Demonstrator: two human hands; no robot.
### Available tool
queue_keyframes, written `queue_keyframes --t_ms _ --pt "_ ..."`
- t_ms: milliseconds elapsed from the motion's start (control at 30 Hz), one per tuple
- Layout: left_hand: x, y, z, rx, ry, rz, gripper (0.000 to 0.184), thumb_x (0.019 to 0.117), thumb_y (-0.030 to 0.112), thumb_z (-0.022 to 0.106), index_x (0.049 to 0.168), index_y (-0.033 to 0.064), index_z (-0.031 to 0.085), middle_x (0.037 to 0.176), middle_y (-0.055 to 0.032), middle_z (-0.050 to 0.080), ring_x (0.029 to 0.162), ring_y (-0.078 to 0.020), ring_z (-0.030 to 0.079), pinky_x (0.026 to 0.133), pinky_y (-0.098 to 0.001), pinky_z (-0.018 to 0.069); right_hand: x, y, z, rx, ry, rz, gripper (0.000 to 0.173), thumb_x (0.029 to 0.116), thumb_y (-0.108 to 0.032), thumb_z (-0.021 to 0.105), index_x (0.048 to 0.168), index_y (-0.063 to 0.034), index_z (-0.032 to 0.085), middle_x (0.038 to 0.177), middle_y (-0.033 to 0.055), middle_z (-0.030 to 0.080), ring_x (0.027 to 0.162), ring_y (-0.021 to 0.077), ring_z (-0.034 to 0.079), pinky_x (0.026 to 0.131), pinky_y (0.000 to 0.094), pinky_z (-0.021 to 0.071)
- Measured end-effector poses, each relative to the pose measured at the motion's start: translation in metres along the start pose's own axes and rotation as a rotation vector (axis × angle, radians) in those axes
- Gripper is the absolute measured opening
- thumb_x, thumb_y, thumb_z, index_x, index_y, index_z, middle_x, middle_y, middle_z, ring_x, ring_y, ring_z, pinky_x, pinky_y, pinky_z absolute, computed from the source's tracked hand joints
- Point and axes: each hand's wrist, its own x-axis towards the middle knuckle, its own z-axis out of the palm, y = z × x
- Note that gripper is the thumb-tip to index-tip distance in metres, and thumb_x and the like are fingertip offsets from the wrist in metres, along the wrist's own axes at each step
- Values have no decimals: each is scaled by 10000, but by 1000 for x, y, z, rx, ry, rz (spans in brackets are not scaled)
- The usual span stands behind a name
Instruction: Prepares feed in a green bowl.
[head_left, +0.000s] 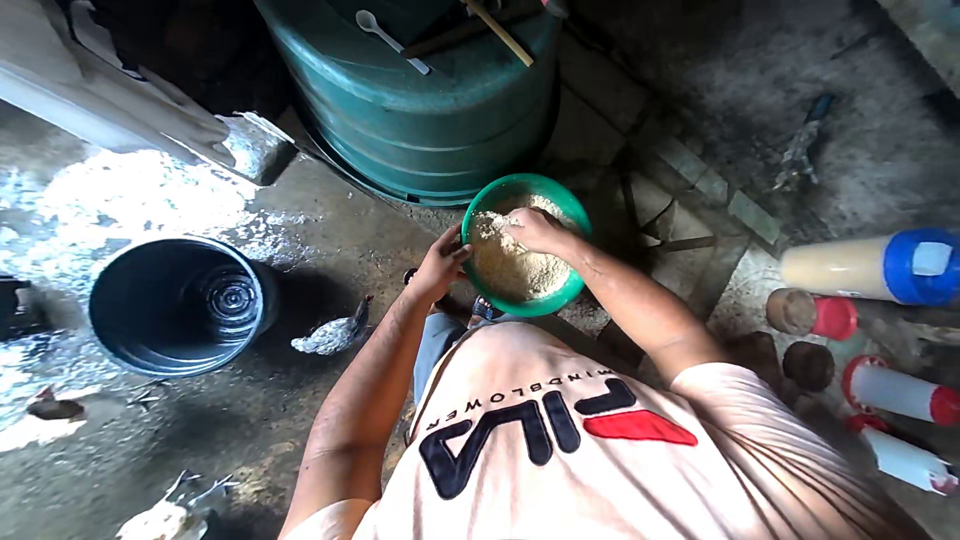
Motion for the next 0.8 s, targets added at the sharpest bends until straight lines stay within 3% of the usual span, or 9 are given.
queue_keyframes --t_ms 100,233,333,433,500,567,633,733,800 --pt "-2 -1 1 0 -12 14 519 1064 127 542 1554 214 395 1307 -152 640 1073 -309 691 772 -531 611 12 18 -13 27 -2 190 487 1055 -434 524 1328 -54 658 1297 214 658 1200 375 638 1011 620 492" --pt "-8 9 8 27 -55 42 547 1071 130 528 1583 217 357 1326 -153 634 1074 -297 691 771 -502 613 31 32 -27 265 86 377 552 1080 -461 448 1283 19 628 1275 266 623 1183 389 612 981 613 478" --pt "-8 16 14 33 -75 44 563 1068 133 532 1591 214 341 1346 -155 623 1089 -305 687 783 -513 613 39 13 -12 328 136 332 462 1067 -398 462 1165 11 655 1149 234 656 1072 354 639 897 591 497" --pt "-5 18 15 24 -61 32 550 1070 143 530 1585 214 349 1346 -151 624 1090 -307 685 776 -513 611 35 -15 18 231 56 167 342 1058 -261 487 1091 51 623 1044 245 646 958 368 655 812 572 524" --pt "-5 17 14 5 -30 19 518 1076 155 521 1569 208 373 1313 -143 639 1070 -297 688 769 -509 608 24 -19 36 7 -22 -34 256 1004 -176 585 1084 51 671 1088 240 672 1085 379 648 939 576 518" --pt "-2 12 10 -11 -13 12 483 1085 161 498 1553 207 391 1295 -141 645 1071 -299 687 778 -522 603 10 -10 41 -236 -81 -260 250 951 -177 659 1142 -31 727 1165 174 695 1241 372 578 1123 598 377" --pt "0 6 4 -6 -9 15 474 1090 157 483 1552 210 394 1325 -133 638 1090 -295 684 786 -520 600 6 6 35 -327 -52 -382 306 972 -247 606 1215 -123 744 1296 111 688 1400 366 486 1215 661 226" --pt "4 -2 -3 10 3 2 491 1089 160 489 1563 228 386 1367 -139 619 1114 -310 679 789 -542 599 2 26 7 -267 42 -200 364 1054 -295 514 1336 -154 695 1356 142 639 1351 343 528 1139 560 404" --pt "7 -8 -6 -3 18 -6 492 1091 173 486 1567 241 379 1370 -148 613 1111 -323 679 787 -554 600 1 38 -13 -224 28 48 407 1083 -334 431 1292 -114 703 1307 189 657 1273 379 589 1062 606 461"
